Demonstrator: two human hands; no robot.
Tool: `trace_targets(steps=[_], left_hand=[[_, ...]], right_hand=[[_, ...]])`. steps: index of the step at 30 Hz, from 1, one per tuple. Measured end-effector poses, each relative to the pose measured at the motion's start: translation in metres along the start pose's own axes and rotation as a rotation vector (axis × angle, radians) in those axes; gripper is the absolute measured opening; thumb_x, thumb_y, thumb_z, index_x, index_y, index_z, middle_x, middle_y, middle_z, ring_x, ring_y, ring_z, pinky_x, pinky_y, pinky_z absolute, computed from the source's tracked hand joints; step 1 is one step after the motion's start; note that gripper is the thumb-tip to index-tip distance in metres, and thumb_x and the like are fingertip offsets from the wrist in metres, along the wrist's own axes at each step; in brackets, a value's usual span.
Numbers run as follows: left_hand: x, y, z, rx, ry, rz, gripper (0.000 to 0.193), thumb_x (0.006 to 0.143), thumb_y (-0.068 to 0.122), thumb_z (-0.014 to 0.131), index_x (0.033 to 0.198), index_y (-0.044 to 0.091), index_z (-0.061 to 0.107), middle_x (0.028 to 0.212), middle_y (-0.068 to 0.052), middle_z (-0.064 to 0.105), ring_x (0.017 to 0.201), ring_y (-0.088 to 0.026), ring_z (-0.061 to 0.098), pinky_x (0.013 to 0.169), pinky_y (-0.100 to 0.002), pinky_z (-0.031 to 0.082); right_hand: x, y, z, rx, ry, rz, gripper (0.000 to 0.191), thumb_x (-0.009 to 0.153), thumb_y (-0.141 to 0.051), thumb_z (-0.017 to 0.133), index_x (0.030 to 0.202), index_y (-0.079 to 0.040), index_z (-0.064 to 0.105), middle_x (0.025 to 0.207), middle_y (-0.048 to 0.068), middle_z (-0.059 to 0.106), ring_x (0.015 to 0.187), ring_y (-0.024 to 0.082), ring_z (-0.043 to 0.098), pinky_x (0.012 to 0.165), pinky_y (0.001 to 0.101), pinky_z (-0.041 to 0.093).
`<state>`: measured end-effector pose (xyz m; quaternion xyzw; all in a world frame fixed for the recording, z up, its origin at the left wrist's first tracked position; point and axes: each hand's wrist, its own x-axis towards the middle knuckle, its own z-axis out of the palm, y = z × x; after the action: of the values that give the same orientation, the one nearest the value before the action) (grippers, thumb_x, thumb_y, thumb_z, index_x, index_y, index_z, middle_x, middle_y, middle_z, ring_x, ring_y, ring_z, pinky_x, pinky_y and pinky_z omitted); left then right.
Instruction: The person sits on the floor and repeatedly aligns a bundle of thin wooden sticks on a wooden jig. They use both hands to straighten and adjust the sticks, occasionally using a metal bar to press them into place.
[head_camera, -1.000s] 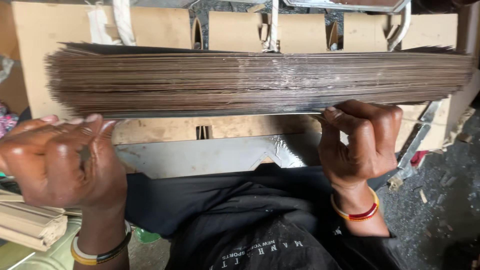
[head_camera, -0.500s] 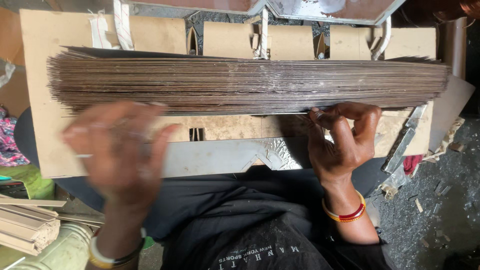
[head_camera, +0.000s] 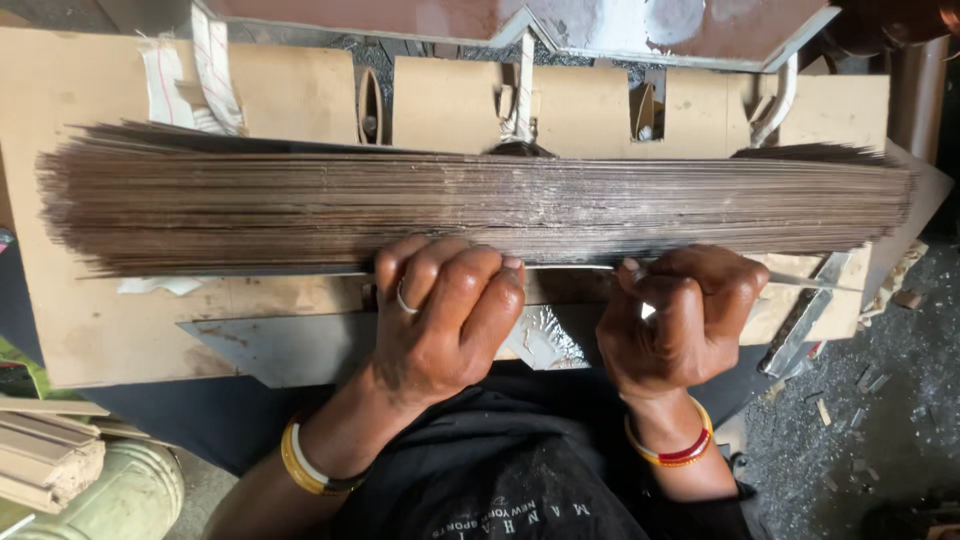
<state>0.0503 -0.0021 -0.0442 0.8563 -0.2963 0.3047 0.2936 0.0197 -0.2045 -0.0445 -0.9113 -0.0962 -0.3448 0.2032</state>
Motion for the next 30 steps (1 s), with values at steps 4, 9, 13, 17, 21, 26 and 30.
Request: trace_targets(steps=[4,9,13,17,21,26,30], left_hand=[[0.002,0.001,0.0,0.035,-0.003,0.008,0.013,0.1,0.006,0.077,0.096,0.01,0.066,0.096,-0.002,0.055,0.096,-0.02,0.055,0.089,-0.039,0.04],[-0.006,-0.005,-0.019,0.094,-0.026,0.015,0.008,0.1,0.01,0.079,0.104,0.008,0.072,0.104,-0.003,0.06,0.1,-0.022,0.056,0.09,-0.041,0.042],[-0.033,-0.039,-0.065,0.257,0.05,-0.084,0.017,0.092,-0.003,0.085,0.104,0.005,0.075,0.105,-0.008,0.068,0.106,-0.026,0.062,0.09,-0.04,0.051],[-0.058,-0.065,-0.084,0.306,0.164,-0.107,0.019,0.095,-0.005,0.087,0.107,0.007,0.078,0.105,-0.008,0.068,0.105,-0.025,0.062,0.085,-0.038,0.054],[-0.069,-0.065,-0.085,0.342,0.181,-0.116,0.014,0.099,-0.005,0.088,0.104,0.005,0.079,0.102,-0.008,0.069,0.104,-0.022,0.063,0.089,-0.033,0.059],[-0.067,-0.068,-0.086,0.295,0.198,-0.101,0.011,0.094,-0.004,0.09,0.093,0.002,0.08,0.089,-0.008,0.067,0.101,-0.022,0.063,0.087,-0.033,0.062],[-0.066,-0.068,-0.087,0.329,0.173,-0.076,0.012,0.095,-0.002,0.088,0.091,0.004,0.08,0.088,-0.007,0.069,0.099,-0.021,0.065,0.086,-0.033,0.06]], right_hand=[[-0.002,0.005,0.001,0.021,-0.051,-0.014,0.027,0.092,0.007,0.085,0.086,-0.001,0.06,0.098,0.013,0.059,0.094,0.029,0.055,0.078,0.0381,0.045],[0.0,0.004,-0.013,0.019,-0.041,-0.14,0.013,0.094,0.006,0.083,0.098,0.0,0.072,0.106,0.012,0.064,0.101,0.029,0.059,0.087,0.0397,0.05],[-0.003,0.012,-0.026,-0.035,-0.004,-0.152,0.013,0.1,0.007,0.082,0.109,-0.001,0.08,0.111,0.011,0.067,0.105,0.027,0.062,0.09,0.0386,0.053],[-0.013,0.022,-0.027,-0.132,0.039,-0.144,0.011,0.099,0.005,0.086,0.105,-0.002,0.08,0.109,0.012,0.069,0.107,0.028,0.064,0.087,0.0376,0.053],[-0.017,0.023,-0.025,-0.124,0.052,-0.125,0.011,0.101,0.002,0.088,0.104,-0.004,0.08,0.11,0.009,0.068,0.104,0.027,0.062,0.09,0.0372,0.054],[-0.012,0.023,-0.024,-0.089,0.07,-0.093,0.013,0.096,0.004,0.092,0.095,-0.003,0.081,0.098,0.008,0.067,0.101,0.025,0.061,0.085,0.0355,0.056],[-0.011,0.027,-0.022,-0.072,0.052,-0.079,0.013,0.094,0.005,0.093,0.096,-0.001,0.081,0.097,0.008,0.067,0.101,0.024,0.062,0.086,0.0337,0.057]])
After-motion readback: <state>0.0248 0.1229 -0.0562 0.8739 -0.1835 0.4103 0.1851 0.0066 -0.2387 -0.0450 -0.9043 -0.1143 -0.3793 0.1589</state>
